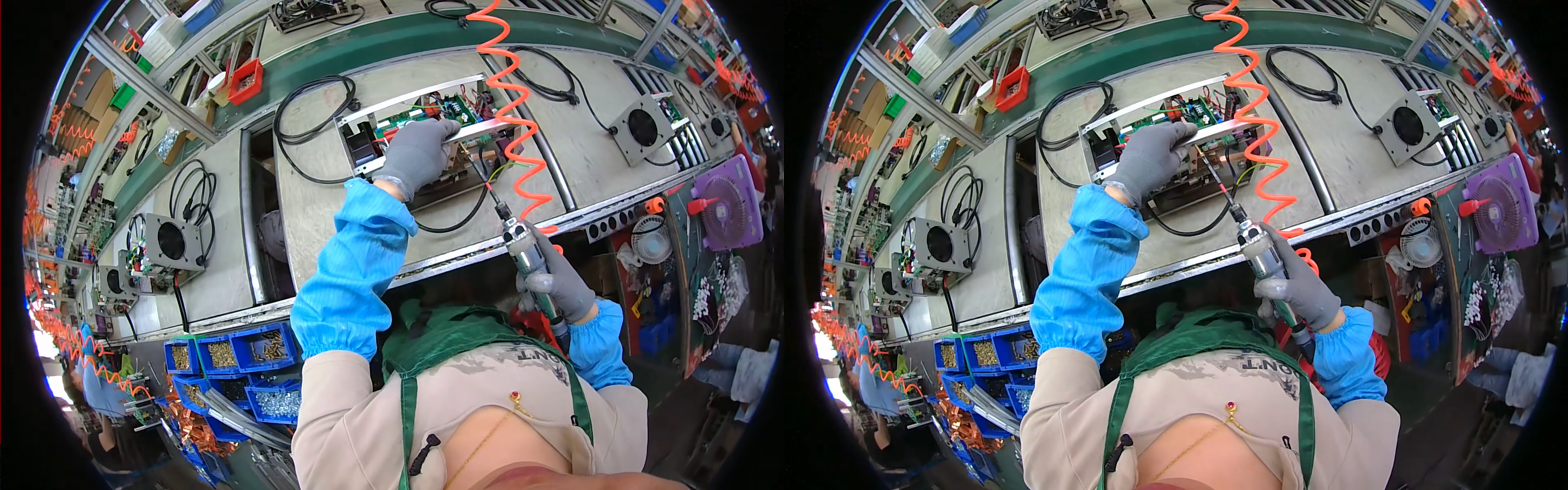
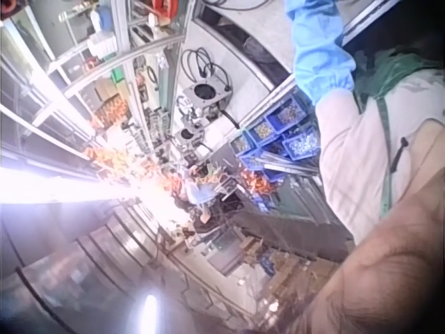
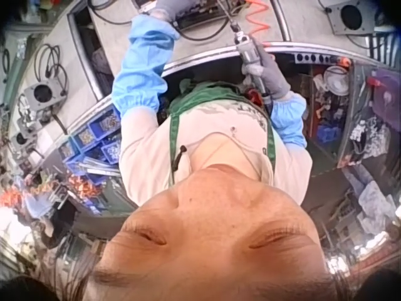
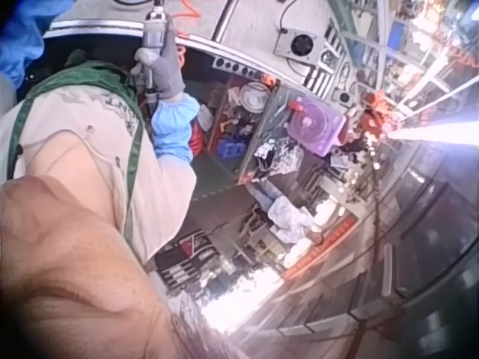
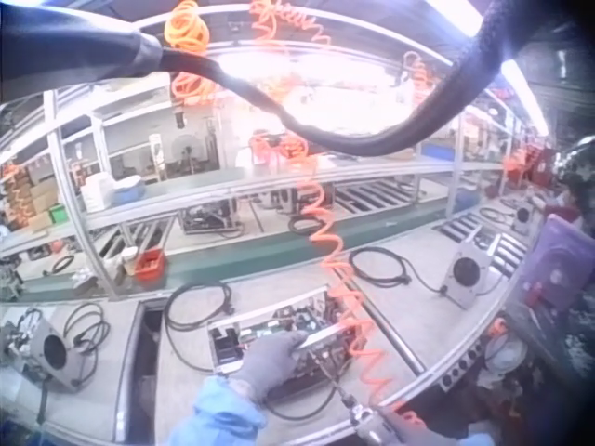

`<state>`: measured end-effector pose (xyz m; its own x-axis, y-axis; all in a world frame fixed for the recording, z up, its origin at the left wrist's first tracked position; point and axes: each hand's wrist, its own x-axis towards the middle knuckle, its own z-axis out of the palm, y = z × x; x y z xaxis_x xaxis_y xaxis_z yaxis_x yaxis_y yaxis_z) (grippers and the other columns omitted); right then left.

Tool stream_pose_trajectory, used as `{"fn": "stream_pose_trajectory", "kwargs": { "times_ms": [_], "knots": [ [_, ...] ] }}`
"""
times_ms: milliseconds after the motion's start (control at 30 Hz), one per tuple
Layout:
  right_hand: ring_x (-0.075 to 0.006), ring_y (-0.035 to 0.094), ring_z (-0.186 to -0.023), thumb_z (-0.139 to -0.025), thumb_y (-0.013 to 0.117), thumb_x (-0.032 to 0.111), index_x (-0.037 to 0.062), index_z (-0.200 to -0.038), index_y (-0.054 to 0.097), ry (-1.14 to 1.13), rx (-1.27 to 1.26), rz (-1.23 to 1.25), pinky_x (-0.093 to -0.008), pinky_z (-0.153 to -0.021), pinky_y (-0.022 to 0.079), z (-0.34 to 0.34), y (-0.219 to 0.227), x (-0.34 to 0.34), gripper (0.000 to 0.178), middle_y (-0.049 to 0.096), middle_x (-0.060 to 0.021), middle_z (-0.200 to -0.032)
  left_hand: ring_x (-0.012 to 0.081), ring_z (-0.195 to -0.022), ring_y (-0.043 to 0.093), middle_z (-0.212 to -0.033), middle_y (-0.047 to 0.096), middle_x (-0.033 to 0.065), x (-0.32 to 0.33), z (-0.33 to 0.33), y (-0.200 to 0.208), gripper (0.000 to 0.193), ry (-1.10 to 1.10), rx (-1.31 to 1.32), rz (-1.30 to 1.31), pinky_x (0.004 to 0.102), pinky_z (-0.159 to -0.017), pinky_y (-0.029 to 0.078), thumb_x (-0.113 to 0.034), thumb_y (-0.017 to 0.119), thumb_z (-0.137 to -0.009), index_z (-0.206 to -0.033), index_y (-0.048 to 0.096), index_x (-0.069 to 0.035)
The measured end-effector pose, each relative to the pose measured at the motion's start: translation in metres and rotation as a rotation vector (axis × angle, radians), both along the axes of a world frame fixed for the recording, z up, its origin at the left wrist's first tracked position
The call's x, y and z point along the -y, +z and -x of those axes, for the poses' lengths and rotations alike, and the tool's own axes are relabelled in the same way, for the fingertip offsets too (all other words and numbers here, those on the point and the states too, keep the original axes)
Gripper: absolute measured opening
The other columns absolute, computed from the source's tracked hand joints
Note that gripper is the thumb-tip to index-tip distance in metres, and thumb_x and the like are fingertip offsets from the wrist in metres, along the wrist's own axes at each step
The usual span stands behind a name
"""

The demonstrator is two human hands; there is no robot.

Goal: Assembling electronic components and wiring into a metal chassis on a factory production line using a pneumatic screwdriver.

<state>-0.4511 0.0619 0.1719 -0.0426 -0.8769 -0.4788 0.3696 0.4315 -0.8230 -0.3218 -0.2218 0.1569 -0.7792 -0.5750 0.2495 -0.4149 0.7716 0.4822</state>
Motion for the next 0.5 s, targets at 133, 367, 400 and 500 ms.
{"fn": "stream_pose_trajectory", "kwargs": {
  "times_ms": [133, 367, 400, 500],
  "knots": [
    [-0.02, 0.059, -0.053, -0.061, 0.07, 0.022, 0.0196, -0.15, 0.018, -0.001, -0.125, 0.003, -0.0319, -0.051, 0.053, -0.003, -0.005, 0.011, 0.103, 0.058, -0.0119, -0.078, 0.0335, -0.096, 0.063, -0.105, 0.065, 0.0139, -0.001, -0.001, 0.0, 0.032, -0.004, 0.011, 0.0, 0.0418, -0.082, 0.051, -0.014, 0.056, -0.084, -0.115, 0.063, -0.014],
    [-0.0168, 0.059, -0.059, -0.069, 0.064, 0.01, 0.0171, -0.149, 0.022, -0.04, -0.134, 0.007, -0.0294, -0.054, 0.052, -0.006, -0.007, 0.01, 0.091, 0.055, -0.0137, -0.1, 0.0351, -0.096, 0.062, -0.101, 0.065, 0.0177, -0.004, 0.0, 0.003, 0.031, 0.015, -0.001, 0.008, 0.0397, -0.083, 0.049, -0.008, 0.06, -0.082, -0.113, 0.063, -0.008],
    [-0.0173, 0.059, -0.057, -0.069, 0.064, 0.013, 0.0182, -0.149, 0.023, -0.025, -0.084, -0.022, -0.0296, -0.053, 0.052, -0.007, -0.001, 0.012, 0.09, 0.057, -0.014, -0.096, 0.0351, -0.096, 0.062, -0.101, 0.065, 0.0177, -0.005, -0.001, 0.002, 0.031, 0.014, -0.001, 0.007, 0.0397, -0.083, 0.049, -0.008, 0.06, -0.082, -0.113, 0.063, -0.008],
    [-0.0182, 0.059, -0.054, -0.069, 0.065, 0.018, 0.0204, -0.148, 0.025, -0.028, 0.064, -0.021, -0.0304, -0.051, 0.053, -0.006, -0.005, 0.009, 0.088, 0.058, -0.0145, -0.089, 0.0348, -0.096, 0.061, -0.103, 0.065, 0.0164, -0.007, -0.002, 0.001, 0.03, 0.029, -0.007, 0.046, 0.0401, -0.083, 0.049, -0.01, 0.059, -0.084, -0.114, 0.063, -0.009]
  ]
}}
